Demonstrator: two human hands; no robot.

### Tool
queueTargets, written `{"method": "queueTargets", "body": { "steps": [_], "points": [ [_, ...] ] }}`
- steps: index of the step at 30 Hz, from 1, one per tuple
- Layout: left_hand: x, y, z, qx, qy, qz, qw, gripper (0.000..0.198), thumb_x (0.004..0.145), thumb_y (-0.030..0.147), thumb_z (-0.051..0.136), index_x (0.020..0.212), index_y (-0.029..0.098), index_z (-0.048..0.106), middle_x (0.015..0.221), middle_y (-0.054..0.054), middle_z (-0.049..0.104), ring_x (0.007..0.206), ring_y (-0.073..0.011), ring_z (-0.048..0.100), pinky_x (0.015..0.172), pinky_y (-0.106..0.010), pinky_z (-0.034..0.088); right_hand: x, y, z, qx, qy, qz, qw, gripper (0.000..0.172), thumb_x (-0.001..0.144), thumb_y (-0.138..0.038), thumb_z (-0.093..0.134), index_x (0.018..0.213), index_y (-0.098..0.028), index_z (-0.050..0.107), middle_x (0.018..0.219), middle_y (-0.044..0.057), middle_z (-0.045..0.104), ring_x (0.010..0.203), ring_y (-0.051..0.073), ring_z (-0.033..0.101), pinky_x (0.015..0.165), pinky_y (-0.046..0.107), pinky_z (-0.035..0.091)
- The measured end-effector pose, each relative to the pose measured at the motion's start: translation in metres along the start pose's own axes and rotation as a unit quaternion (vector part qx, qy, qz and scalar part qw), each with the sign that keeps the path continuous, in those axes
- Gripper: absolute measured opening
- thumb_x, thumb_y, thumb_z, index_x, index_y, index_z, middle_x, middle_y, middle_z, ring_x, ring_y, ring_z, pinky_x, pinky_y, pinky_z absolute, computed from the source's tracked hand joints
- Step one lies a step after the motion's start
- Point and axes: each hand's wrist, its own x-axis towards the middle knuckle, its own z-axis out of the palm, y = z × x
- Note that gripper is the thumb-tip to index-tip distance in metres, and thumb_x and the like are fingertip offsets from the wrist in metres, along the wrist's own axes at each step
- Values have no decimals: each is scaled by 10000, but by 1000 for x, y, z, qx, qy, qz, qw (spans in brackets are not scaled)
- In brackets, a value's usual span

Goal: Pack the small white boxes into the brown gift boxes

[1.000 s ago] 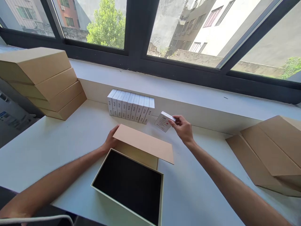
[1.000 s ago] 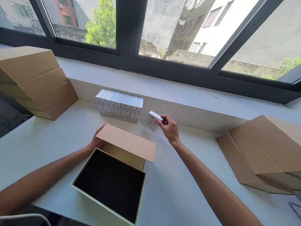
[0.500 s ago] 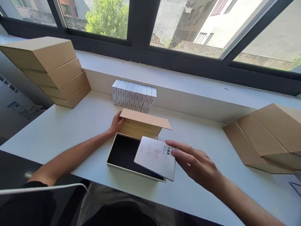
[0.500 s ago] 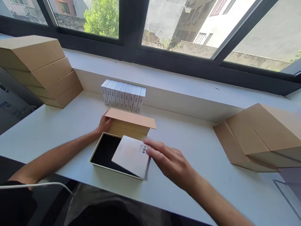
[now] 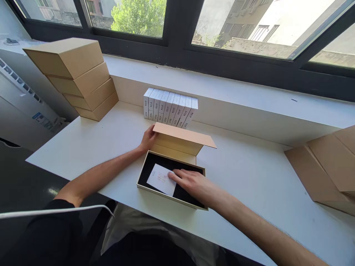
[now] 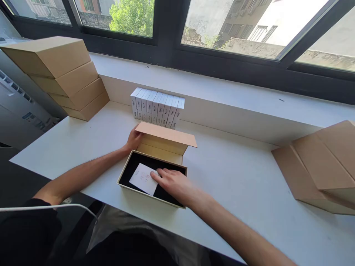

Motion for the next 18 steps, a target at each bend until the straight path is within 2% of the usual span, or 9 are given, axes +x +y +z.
{"method": "queueTargets", "body": {
  "steps": [2,4,6,8,11,13,15,16,18],
  "points": [
    [1,-2,0,7,-2,5,1000,374,875,515,619,1011,167,639,907,-61,705,899,-227,651,785,-302,503,11,-4,4,70,-32,9,997,642,838,61,429,1418,-212,479,1348,152,623,1088,226,690,852,346,585],
    [1,-4,-1,10,-3,7,1000,366,883,506,612,1023,169,644,916,-62,710,910,-230,655,803,-308,506,24,-9,8,132,-49,29,990,759,801,80,423,1473,-272,437,1520,138,483,1260,230,605,931,346,560],
    [2,-5,0,7,3,3,1000,373,882,510,614,1034,172,645,933,-65,715,918,-232,659,805,-312,510,35,-14,10,171,-61,37,983,765,798,66,432,1480,-281,444,1584,134,396,1340,251,537,968,364,547],
    [2,-6,0,-4,9,-2,1000,383,876,514,619,1041,170,645,947,-69,718,913,-233,662,795,-314,514,43,-17,11,191,-65,33,979,718,831,25,452,1490,-261,445,1591,143,382,1344,266,532,972,372,548],
    [0,-6,2,-21,6,-7,1000,364,875,495,625,1029,166,645,958,-71,721,908,-229,662,790,-313,517,44,-19,3,181,-55,22,982,655,886,-53,480,1514,-231,424,1587,174,374,1201,272,647,883,364,589],
    [0,-7,3,-26,2,-15,1000,330,878,465,628,1017,166,642,957,-68,723,903,-223,662,789,-309,519,36,-17,-12,177,-1,9,984,531,943,-115,468,1465,-211,490,1544,176,444,1097,259,699,824,358,603],
    [-1,-8,3,-23,-1,-26,999,293,881,426,630,1015,166,637,968,-65,724,897,-217,664,783,-304,521,27,-8,-32,210,100,-5,972,383,998,-179,440,1346,-210,595,1378,133,627,1030,219,718,798,327,599],
    [-1,-8,3,-19,-2,-29,999,279,880,408,632,1020,167,637,982,-67,726,901,-216,666,780,-302,523,23,1,-44,236,163,8,958,325,1015,-215,437,1269,-222,639,1234,97,711,968,193,728,781,308,597],
    [-1,-9,2,-7,-3,-27,1000,273,868,383,641,1035,167,639,1017,-75,730,924,-223,670,782,-302,526,19,31,-64,272,294,95,911,250,1020,-303,463,1098,-240,692,927,38,758,769,157,718,706,292,593]
  ]
}}
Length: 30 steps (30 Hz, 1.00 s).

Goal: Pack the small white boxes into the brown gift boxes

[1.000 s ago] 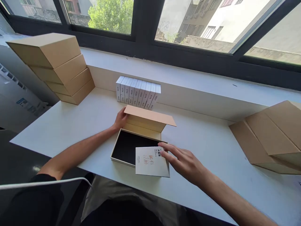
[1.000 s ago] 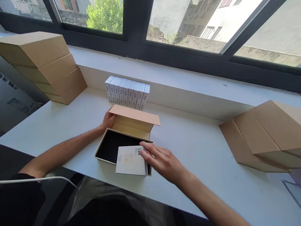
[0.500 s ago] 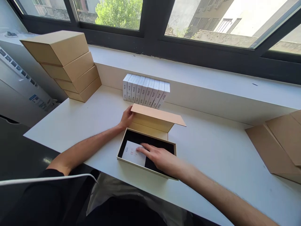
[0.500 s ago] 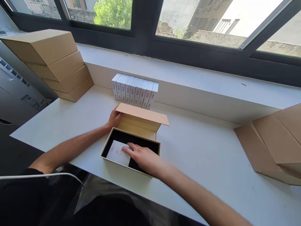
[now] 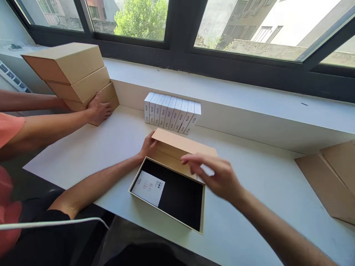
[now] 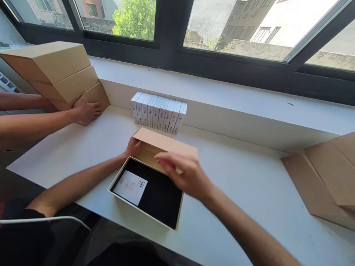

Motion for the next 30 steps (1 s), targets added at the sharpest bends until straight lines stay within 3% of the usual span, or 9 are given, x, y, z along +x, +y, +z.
{"method": "queueTargets", "body": {
  "steps": [2,3,5,7,10,15,22,27,30],
  "points": [
    [0,0,0,8,-1,8,1000,293,853,378,649,1056,167,645,1048,-85,733,955,-233,675,791,-305,530,24,29,-24,-7,144,95,985,258,998,-401,500,965,-233,694,792,27,720,642,151,670,643,307,587],
    [0,1,0,10,0,10,1000,300,850,379,646,1062,166,648,1053,-89,735,962,-236,677,794,-306,532,38,49,-33,-10,184,133,974,284,983,-446,514,953,-222,686,811,42,719,664,163,671,633,316,586],
    [0,1,1,13,0,9,1000,302,852,379,632,1066,166,652,1049,-90,739,956,-237,684,791,-309,535,65,92,-44,-3,180,193,965,360,926,-505,583,1097,-197,659,983,101,733,821,214,701,627,321,594],
    [-1,2,1,17,-2,6,1000,292,858,372,619,1064,168,654,1050,-89,743,941,-234,688,783,-310,537,86,129,-44,-9,145,254,956,545,879,-534,637,1289,-182,573,1166,168,699,901,246,702,617,326,601],
    [-2,1,1,15,-8,7,1000,300,858,369,623,1077,166,655,1057,-93,744,935,-237,690,782,-312,538,102,160,-34,-21,113,282,952,689,868,-519,651,1419,-152,459,1240,205,672,886,229,698,598,295,592],
    [1,-2,0,17,-8,8,1000,317,850,382,639,1082,167,654,1035,-97,743,954,-252,688,819,-338,540,99,159,-20,-41,106,254,961,583,945,-442,534,1435,-141,436,1147,152,715,891,195,685,656,271,570],
    [2,0,-1,25,0,2,1000,339,836,396,638,1086,168,655,1035,-96,741,981,-255,684,828,-337,533,98,151,-20,-133,165,255,943,411,793,-300,656,1183,-177,619,737,63,666,740,246,622,731,420,520],
    [1,1,-1,19,-6,9,1000,336,847,390,640,1098,167,647,1082,-105,737,995,-255,683,820,-331,535,76,147,-39,-96,241,261,930,309,828,-326,581,1095,-180,629,853,74,695,716,202,630,609,341,555],
    [2,-2,-1,10,2,13,1000,348,856,432,647,1084,169,650,1063,-102,739,976,-252,686,810,-330,537,48,121,-61,-9,306,243,920,290,863,-374,553,1090,-206,618,953,68,709,772,199,667,558,317,586]
  ]
}}
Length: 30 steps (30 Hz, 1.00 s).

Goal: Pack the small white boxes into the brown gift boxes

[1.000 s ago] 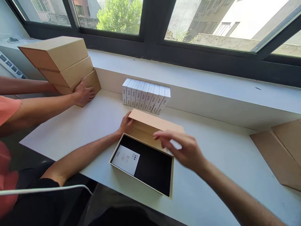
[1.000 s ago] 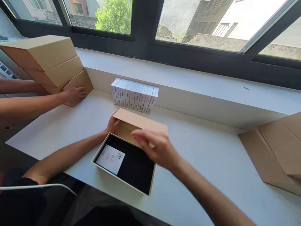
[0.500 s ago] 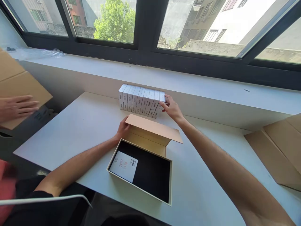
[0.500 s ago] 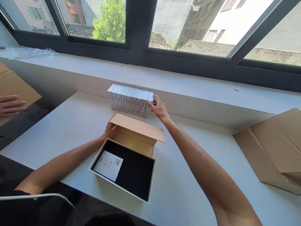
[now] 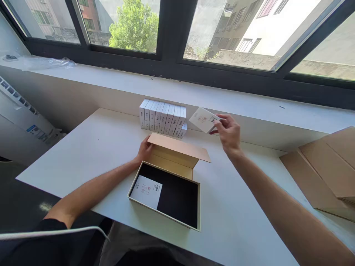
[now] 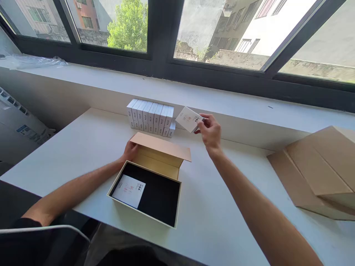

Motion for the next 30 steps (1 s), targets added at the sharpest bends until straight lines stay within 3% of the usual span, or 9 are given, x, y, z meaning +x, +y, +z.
{"method": "queueTargets", "body": {
  "steps": [2,4,7,9,11,13,17,23,30],
  "points": [
    [1,-3,-1,-2,8,4,1000,371,855,474,658,1065,169,651,1030,-98,739,950,-247,685,792,-323,533,-25,-19,-25,111,18,10,994,257,851,-390,623,1056,-236,641,967,46,717,833,208,679,559,316,603],
    [1,-5,-1,4,20,5,1000,387,860,510,659,1040,168,651,981,-89,734,914,-235,678,771,-312,523,-59,-44,-41,194,-3,23,981,240,816,-385,718,1012,-253,677,981,31,725,850,209,680,561,314,612],
    [0,-8,-1,7,42,0,999,398,878,552,635,1009,176,644,883,-59,706,839,-205,652,734,-292,499,-117,-74,-44,216,-157,79,960,270,812,-402,765,1024,-249,700,951,18,737,739,172,681,586,319,621],
    [-1,-9,-1,-4,49,-2,999,406,882,573,623,998,183,634,839,-37,676,794,-183,627,710,-278,486,-149,-80,-31,210,-291,134,924,326,845,-449,731,1079,-227,684,882,17,741,681,160,678,630,339,628],
    [-1,-8,-1,-18,50,-2,999,412,880,584,621,989,187,621,812,-19,646,758,-164,601,685,-265,472,-170,-74,-9,182,-378,156,894,383,888,-495,655,1136,-203,652,884,33,741,702,173,692,659,358,629],
    [-1,-6,-1,-22,56,0,998,407,880,584,621,971,188,609,785,-6,619,728,-152,578,665,-255,458,-180,-62,13,115,-422,127,890,373,925,-481,578,1148,-189,642,996,66,742,794,201,712,701,374,625],
    [-1,-1,-1,-15,72,-3,997,372,896,558,607,959,192,598,807,-10,617,745,-155,576,666,-253,455,-191,-47,46,-1,-464,55,884,303,959,-362,511,1146,-192,679,1181,101,720,1075,275,676,949,453,539],
    [-3,4,-1,-10,97,-4,995,328,915,513,592,1000,196,608,954,-51,679,874,-186,627,744,-275,487,-196,-51,56,-53,-491,-1,870,357,1005,-322,433,1241,-182,661,1231,129,681,1202,288,592,1049,454,452],
    [-5,3,1,-29,91,-10,995,344,908,525,603,1017,200,618,965,-51,684,885,-187,627,751,-275,490,-199,-52,66,-71,-502,-35,861,416,1039,-347,375,1315,-151,616,1293,147,658,1216,274,596,1046,429,468]
  ]
}}
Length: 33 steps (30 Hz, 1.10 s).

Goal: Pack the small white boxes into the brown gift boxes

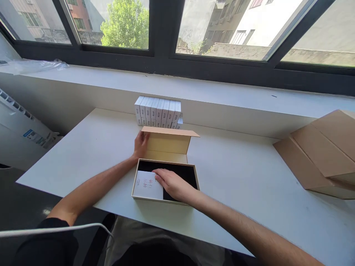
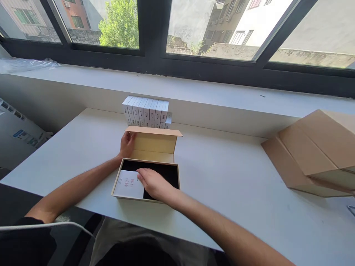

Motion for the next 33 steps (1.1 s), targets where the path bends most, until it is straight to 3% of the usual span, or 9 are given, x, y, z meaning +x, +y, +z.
{"method": "queueTargets", "body": {
  "steps": [3,5,9,11,14,18,21,29,33],
  "points": [
    [-2,-2,1,8,-7,-1,1000,331,902,519,610,966,194,618,910,-42,684,830,-181,621,720,-271,480,-15,-14,-16,-17,46,-33,998,441,1039,-389,400,1371,-155,572,1320,152,644,1220,279,591,1032,445,477],
    [-3,-3,1,16,-22,-5,1000,316,896,500,620,960,191,620,891,-41,686,800,-180,621,696,-270,475,-28,-27,-43,-10,133,-109,985,375,1042,-381,418,1315,-204,605,1168,104,704,1036,221,662,885,375,542],
    [-3,0,1,18,-33,5,999,281,881,452,628,982,190,628,912,-50,699,848,-200,642,724,-283,490,-26,-26,-125,68,391,-223,890,249,1027,-392,484,981,-253,686,695,-25,619,580,107,564,566,249,480],
    [-4,4,1,18,-24,20,999,239,872,415,624,951,190,628,913,-49,700,868,-204,642,744,-290,497,-2,-1,-163,126,466,-147,864,291,1023,-420,476,899,-233,661,676,-21,595,552,95,535,539,236,471],
    [-6,9,0,9,-29,36,999,164,850,353,613,863,190,608,841,-30,683,806,-192,632,710,-291,499,50,55,-193,171,337,49,925,245,943,-432,599,918,-193,642,782,36,664,647,119,615,550,228,527],
    [-7,11,1,-3,-50,39,998,118,822,310,600,815,195,578,773,-10,659,720,-173,612,657,-286,487,109,115,-184,161,269,121,942,523,752,-483,790,1108,-133,634,935,141,717,719,208,668,503,297,573],
    [-5,10,1,3,-42,40,998,117,813,309,606,803,199,568,751,-5,642,708,-169,599,639,-281,481,131,138,-163,151,278,123,941,684,793,-540,715,1311,-127,544,1128,179,694,864,241,684,560,314,597],
    [-5,9,0,4,-45,37,998,146,828,338,632,842,200,586,798,-24,675,742,-188,626,649,-291,507,121,170,-128,103,398,98,906,622,941,-560,339,1474,-252,430,1340,107,624,1077,270,638,832,415,564],
    [-6,9,0,8,-54,33,998,144,842,341,610,869,201,598,843,-38,699,780,-198,642,671,-297,515,120,171,-126,104,393,85,910,615,879,-599,466,1375,-243,534,1260,113,668,1020,287,651,870,457,534]
  ]
}}
